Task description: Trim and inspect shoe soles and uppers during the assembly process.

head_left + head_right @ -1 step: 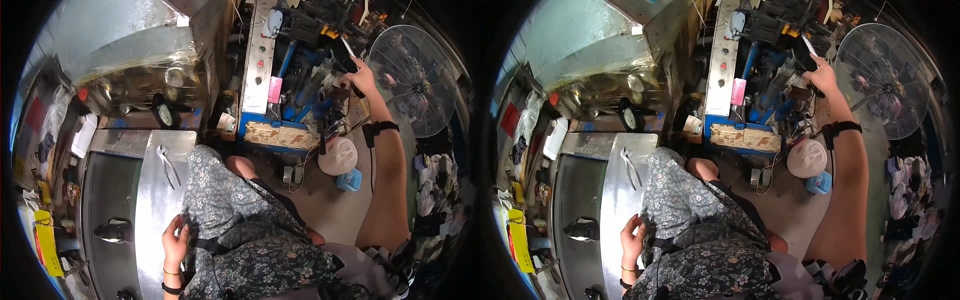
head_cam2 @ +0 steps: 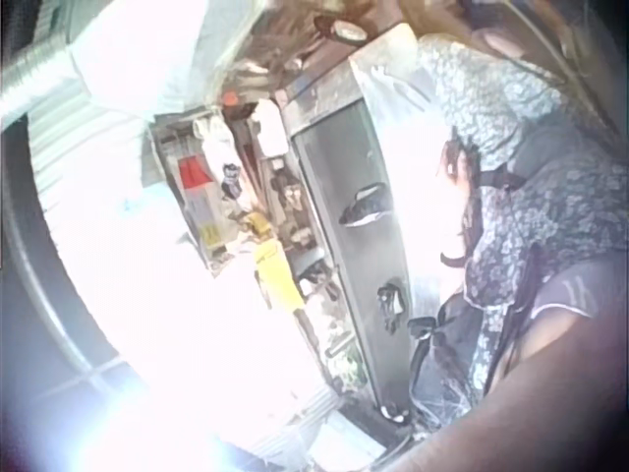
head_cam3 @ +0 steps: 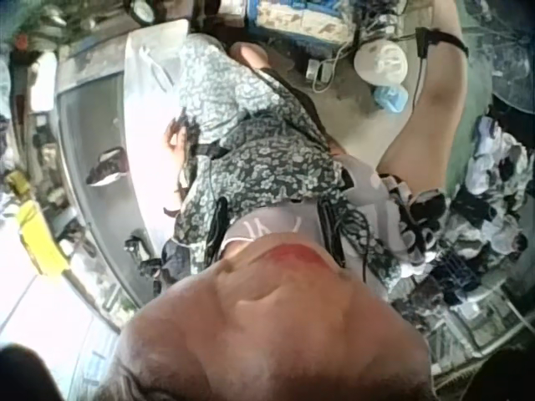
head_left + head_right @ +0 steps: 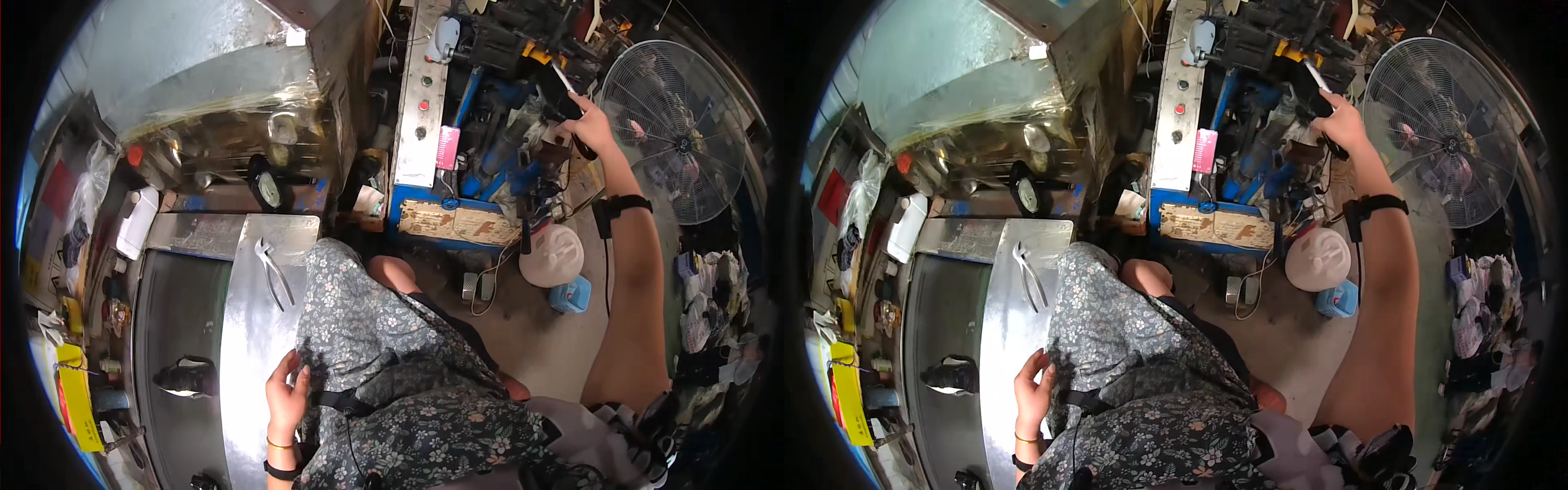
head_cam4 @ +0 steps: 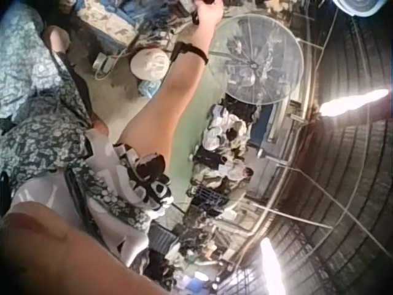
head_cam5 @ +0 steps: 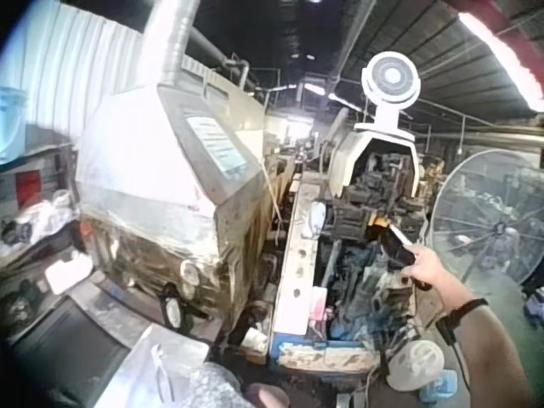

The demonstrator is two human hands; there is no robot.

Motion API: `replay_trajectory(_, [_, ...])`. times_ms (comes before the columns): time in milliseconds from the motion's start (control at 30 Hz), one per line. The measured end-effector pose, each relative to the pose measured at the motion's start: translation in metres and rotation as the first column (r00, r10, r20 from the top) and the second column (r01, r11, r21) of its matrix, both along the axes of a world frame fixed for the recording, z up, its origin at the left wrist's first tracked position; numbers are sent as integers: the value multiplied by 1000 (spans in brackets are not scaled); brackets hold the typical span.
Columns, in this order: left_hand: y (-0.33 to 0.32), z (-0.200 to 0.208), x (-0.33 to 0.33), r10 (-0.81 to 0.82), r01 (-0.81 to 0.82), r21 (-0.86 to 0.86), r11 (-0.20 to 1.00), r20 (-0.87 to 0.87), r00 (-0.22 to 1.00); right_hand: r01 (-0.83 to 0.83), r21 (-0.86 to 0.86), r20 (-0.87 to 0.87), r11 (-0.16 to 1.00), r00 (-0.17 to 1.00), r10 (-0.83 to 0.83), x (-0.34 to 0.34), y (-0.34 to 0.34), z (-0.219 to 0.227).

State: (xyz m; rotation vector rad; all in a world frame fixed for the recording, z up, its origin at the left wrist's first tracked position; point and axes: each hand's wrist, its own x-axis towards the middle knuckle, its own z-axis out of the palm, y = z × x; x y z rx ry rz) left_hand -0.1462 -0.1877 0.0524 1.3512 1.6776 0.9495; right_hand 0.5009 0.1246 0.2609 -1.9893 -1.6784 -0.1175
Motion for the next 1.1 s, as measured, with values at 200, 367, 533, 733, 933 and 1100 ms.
replay_trajectory(200, [12,2,37,-142,147,69,987,-81,987,-7,-53,326,999,945,24,-25,2,-8])
replay_trajectory(367, [8,-10,45,-263,292,69,954,-273,925,103,171,348,980,924,-158,-66,-17,-55])
replay_trajectory(533, [20,-19,49,-268,277,-179,944,71,961,206,62,279,977,936,-215,-67,-18,-57])
replay_trajectory(733, [30,-34,41,-421,363,-287,887,-175,890,257,-15,202,966,947,-249,-72,-23,-35])
replay_trajectory(933, [112,-72,4,-581,366,563,741,265,769,240,-64,141,969,963,-229,-57,22,-22])
replay_trajectory(1100, [118,-57,-12,-175,146,-144,979,-211,962,254,-100,152,962,959,-237,-46,55,-10])
